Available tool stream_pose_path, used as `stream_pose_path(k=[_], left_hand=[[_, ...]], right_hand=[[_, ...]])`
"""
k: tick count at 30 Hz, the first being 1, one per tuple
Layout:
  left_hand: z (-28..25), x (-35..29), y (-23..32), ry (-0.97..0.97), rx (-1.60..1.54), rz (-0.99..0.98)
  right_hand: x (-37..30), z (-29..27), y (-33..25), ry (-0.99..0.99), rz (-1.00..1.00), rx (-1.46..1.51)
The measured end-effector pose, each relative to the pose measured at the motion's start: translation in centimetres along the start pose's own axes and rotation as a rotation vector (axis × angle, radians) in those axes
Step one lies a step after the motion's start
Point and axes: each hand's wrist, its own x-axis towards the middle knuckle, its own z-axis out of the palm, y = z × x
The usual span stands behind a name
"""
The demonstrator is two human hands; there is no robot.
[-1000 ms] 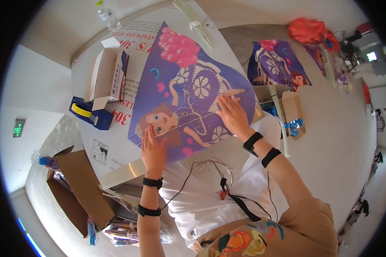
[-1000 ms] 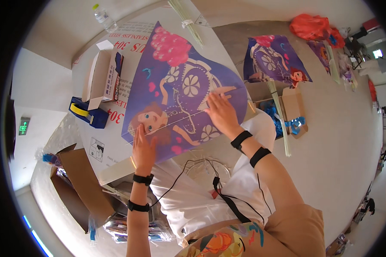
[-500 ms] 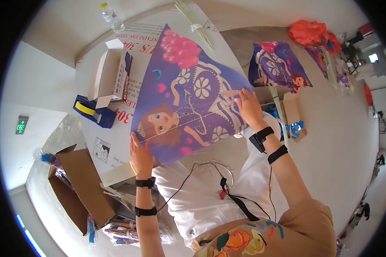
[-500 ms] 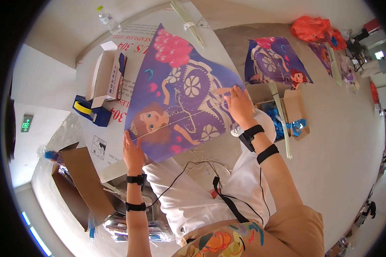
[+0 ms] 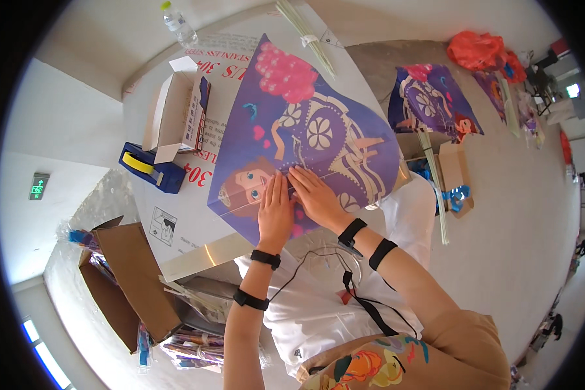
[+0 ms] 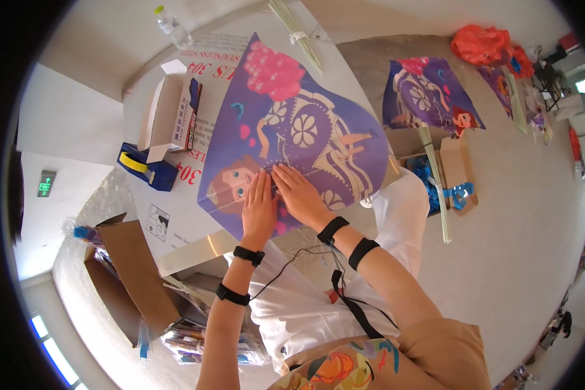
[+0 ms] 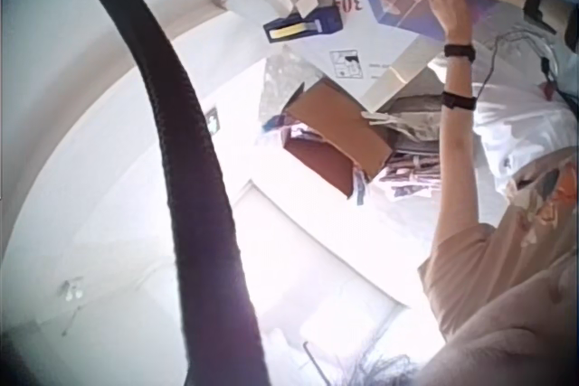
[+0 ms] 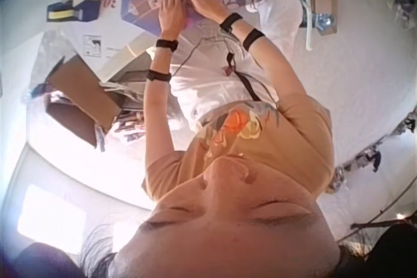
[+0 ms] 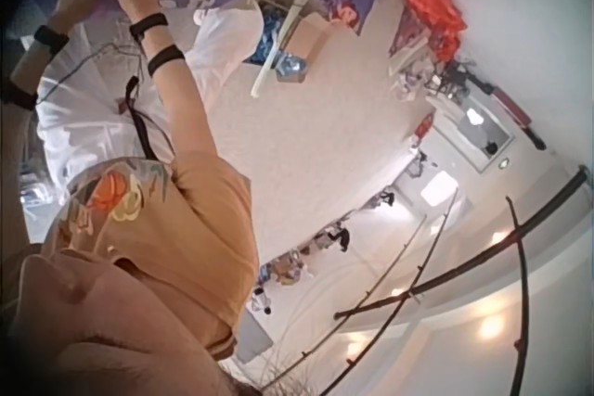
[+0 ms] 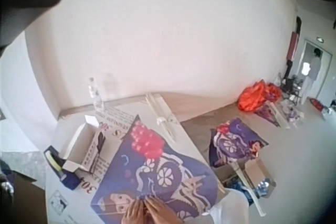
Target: Assembling a decorative kite by attaching supporting sticks and securing them with adhesive tape.
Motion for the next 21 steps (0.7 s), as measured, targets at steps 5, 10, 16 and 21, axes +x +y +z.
stream_pose_path(k=[5,10,16,21], left_hand=[[-0.4,-0.4,0.3,-0.029,0.117,-0.073],[-1.1,-1.1,-1.0,-0.046,0.147,-0.154],[-1.4,-2.1,-3.8,0.011,0.166,-0.278],[-1.1,-1.5,-3.2,0.047,0.213,-0.270]], right_hand=[[-0.7,-0.5,0.9,0.006,0.032,0.010],[-1.7,-3.4,4.1,-0.028,0.094,-0.222],[-2.8,-5.9,8.5,-0.056,0.235,-0.314],[-2.4,-5.0,9.1,-0.029,0.246,-0.357]])
